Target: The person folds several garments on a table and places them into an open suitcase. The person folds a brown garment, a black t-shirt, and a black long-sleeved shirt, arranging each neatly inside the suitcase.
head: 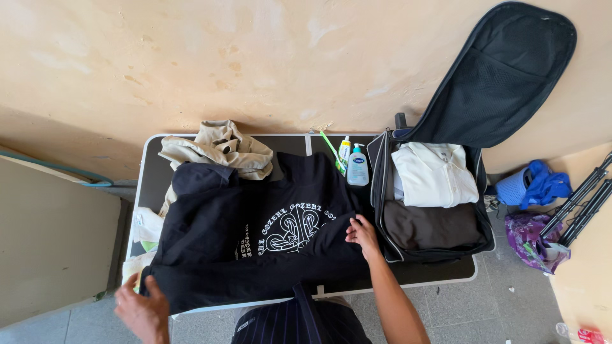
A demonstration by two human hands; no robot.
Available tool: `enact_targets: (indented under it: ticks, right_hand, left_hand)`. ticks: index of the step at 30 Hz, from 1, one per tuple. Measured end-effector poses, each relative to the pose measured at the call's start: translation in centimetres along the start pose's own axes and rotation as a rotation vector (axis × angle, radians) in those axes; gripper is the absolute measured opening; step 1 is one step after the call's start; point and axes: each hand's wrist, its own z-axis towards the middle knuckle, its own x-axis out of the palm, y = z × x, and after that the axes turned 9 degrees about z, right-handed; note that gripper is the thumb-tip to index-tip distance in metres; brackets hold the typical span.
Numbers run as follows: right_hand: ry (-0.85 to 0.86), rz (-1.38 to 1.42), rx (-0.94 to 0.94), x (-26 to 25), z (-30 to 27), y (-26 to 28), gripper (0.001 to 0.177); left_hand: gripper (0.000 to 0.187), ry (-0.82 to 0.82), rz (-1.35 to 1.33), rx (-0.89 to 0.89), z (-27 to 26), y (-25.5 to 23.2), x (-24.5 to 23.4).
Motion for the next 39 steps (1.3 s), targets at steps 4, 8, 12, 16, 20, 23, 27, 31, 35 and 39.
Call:
enact_targets:
  ticks: [4, 8, 12, 16, 20, 23, 27, 31, 35, 39]
  right_hand:
    - [0.299, -0.131, -0.069, -2.3, -1.3, -0.2, 0.043]
    - [0.559, -0.996, -0.17, -4.7, -4.6, -2.5, 0.032]
    - [0.582, -1.038, -0.188, -4.7, -7.6, -5.8, 0.037]
    - [0.203, -0.513, -0.007, -3.5, -8.0, -7.9, 0.028]
    - [0.09, -0.205, 0.012, -3.1, -7.3, -8.2, 0.03]
    - [0.133, -0.467, -0.132, -3.5, -6.8, -7.7, 0.028]
    - [0.116, -0.374, -0.245, -3.9, -5.5, -6.1, 0.031]
    - [0.089, -0.144, -0.197, -4.1, -3.8, -4.6, 0.029]
    - [0.097, -0.245, -0.077, -4.4, -3.6, -4.6, 0.033]
    - [0.11, -0.328, -0.029, -4.5, -4.1, -5.5, 0.032]
  left_hand:
    - [0.04, 0.369, -0.489, -0.058, -2.5, -7.6, 0.8]
    - [0.037, 0.912, -0.841, 0.112, -6.8, -17.2, 4.7]
    - [0.044, 1.05, -0.542, 0.466, -10.4, -25.0, 7.1]
    - [0.047, 1.243, -0.4, 0.367, -10.8, -30.5, 6.9]
    - [0.053, 1.36, -0.329, 0.27, -9.8, -34.0, 7.2]
    - [0.044, 1.435, -0.328, 0.233, -10.4, -34.6, 8.9]
    - [0.029, 1.407, -0.697, 0.192, -12.1, -33.3, 12.4]
    - [0.02, 1.48, -0.988, 0.041, -13.9, -29.7, 14.2]
    - [0.038, 1.372, -0.873, -0.167, -15.1, -27.4, 13.3]
    - [0.056, 1.153, -0.721, -0.174, -15.2, -28.2, 10.6]
